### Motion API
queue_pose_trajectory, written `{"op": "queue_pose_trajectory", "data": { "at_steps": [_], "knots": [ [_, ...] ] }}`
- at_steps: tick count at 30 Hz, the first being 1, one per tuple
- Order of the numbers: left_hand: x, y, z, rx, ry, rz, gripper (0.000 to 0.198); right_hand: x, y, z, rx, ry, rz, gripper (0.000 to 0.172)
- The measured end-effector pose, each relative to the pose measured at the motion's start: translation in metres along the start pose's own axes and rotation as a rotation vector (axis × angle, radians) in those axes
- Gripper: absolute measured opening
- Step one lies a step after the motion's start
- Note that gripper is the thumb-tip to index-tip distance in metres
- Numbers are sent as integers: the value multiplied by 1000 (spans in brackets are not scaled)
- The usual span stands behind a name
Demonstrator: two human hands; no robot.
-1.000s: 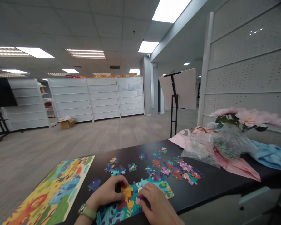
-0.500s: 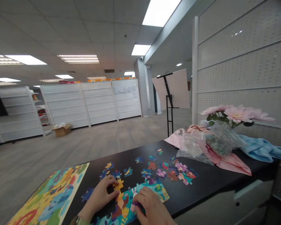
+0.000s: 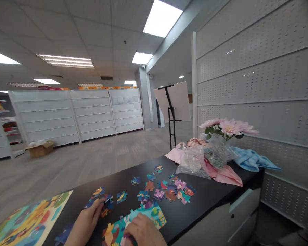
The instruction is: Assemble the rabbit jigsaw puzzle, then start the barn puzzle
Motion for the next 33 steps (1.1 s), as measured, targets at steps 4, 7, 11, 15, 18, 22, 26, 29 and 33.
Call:
{"op": "queue_pose_trajectory", "data": {
  "at_steps": [4,7,11,15,18,22,26,29,33],
  "knots": [
    [2,-6,8,-114,18,-5,32,0,-2,-1,12,-15,-10,10],
    [6,-11,19,-60,41,7,33,-1,-6,-4,0,4,-1,10],
    [9,-11,27,99,149,-45,29,0,-10,-9,-1,29,17,10],
    [8,-11,23,54,145,-43,32,0,-14,-10,12,43,47,11],
    [8,-12,19,-26,105,2,39,0,-10,-8,15,35,26,14],
    [8,-14,19,-21,66,58,41,1,-5,-5,-11,75,7,17],
    [6,-24,25,91,62,110,35,-3,-37,11,-111,275,233,22],
    [6,-34,30,106,56,146,34,-7,-72,44,-50,394,319,28],
    [6,-43,35,97,35,199,29,-1,-98,97,72,437,274,28]
  ]
}}
Point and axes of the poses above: each hand's wrist, its own x-axis away from the middle knuckle, its own y-axis out of the palm, z = x × y, the point moved 4 cm from there along -x, towards the middle knuckle, and after that the axes turned 13 degrees about z, right-handed, at the moved point
